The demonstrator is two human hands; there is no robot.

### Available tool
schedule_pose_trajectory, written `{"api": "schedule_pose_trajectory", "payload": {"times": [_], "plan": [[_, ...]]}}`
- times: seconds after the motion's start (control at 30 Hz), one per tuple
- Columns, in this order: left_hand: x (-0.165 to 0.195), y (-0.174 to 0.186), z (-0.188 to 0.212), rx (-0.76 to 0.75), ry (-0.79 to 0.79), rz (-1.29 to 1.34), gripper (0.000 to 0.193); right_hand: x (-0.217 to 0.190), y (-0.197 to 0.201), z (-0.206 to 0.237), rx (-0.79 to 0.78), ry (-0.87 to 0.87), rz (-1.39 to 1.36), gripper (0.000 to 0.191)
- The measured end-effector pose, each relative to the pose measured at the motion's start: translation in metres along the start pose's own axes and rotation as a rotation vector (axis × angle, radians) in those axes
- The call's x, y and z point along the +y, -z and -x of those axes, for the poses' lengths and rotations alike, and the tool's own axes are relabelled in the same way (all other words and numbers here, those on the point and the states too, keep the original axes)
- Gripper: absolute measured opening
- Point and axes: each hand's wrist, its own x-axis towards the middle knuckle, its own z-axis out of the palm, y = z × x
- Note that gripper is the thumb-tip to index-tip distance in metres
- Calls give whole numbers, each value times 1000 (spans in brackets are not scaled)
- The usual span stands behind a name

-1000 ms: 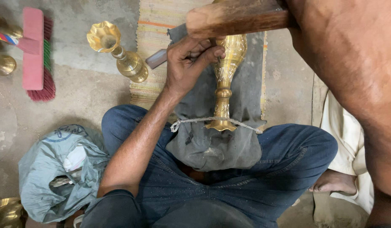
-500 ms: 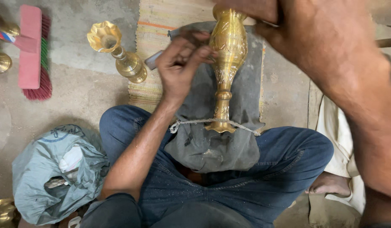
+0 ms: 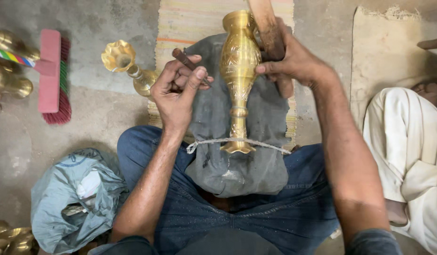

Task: The person sits cross-legged on the floor with a brass vase held upright in a cloth pad on their lap. They hold a chisel against the vase surface and strike it with a wooden mallet, repositioning the chisel repeatedly to engrave decorative patterns into the brass.

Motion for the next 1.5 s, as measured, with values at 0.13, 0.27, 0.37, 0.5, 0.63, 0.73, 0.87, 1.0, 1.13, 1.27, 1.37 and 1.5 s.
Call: {"api": "schedule_pose_trajectory", "payload": {"times": [0.13,0.27,0.37,0.5,0.63,0.73,0.87,1.0,1.13,1.27,1.37,1.5], "plan": [[11,-9,-13,-161,6,-125,27,14,-10,0,-6,35,-39,108],[26,-27,-31,-358,-169,-457,32,9,-17,7,74,33,50,97],[39,-38,-42,-479,-258,-613,37,11,-22,13,202,79,119,64],[56,-42,-53,-644,-435,-819,35,23,-21,19,506,356,626,46],[66,-41,-58,-692,-339,-848,35,29,-12,20,663,579,674,44],[67,-39,-58,-694,-291,-875,37,30,-9,23,680,626,658,40],[68,-36,-56,-715,-372,-893,35,31,-9,24,727,640,695,38],[66,-35,-56,-722,-392,-909,35,30,-5,27,705,526,355,15],[66,-35,-58,-723,-389,-936,31,22,-1,37,660,664,846,28],[68,-35,-58,-722,-347,-951,31,14,-3,38,599,647,790,28],[69,-36,-60,-709,-383,-945,34,14,-3,37,628,492,603,31],[69,-35,-59,-703,-323,-952,36,21,-1,40,600,512,813,31]]}}
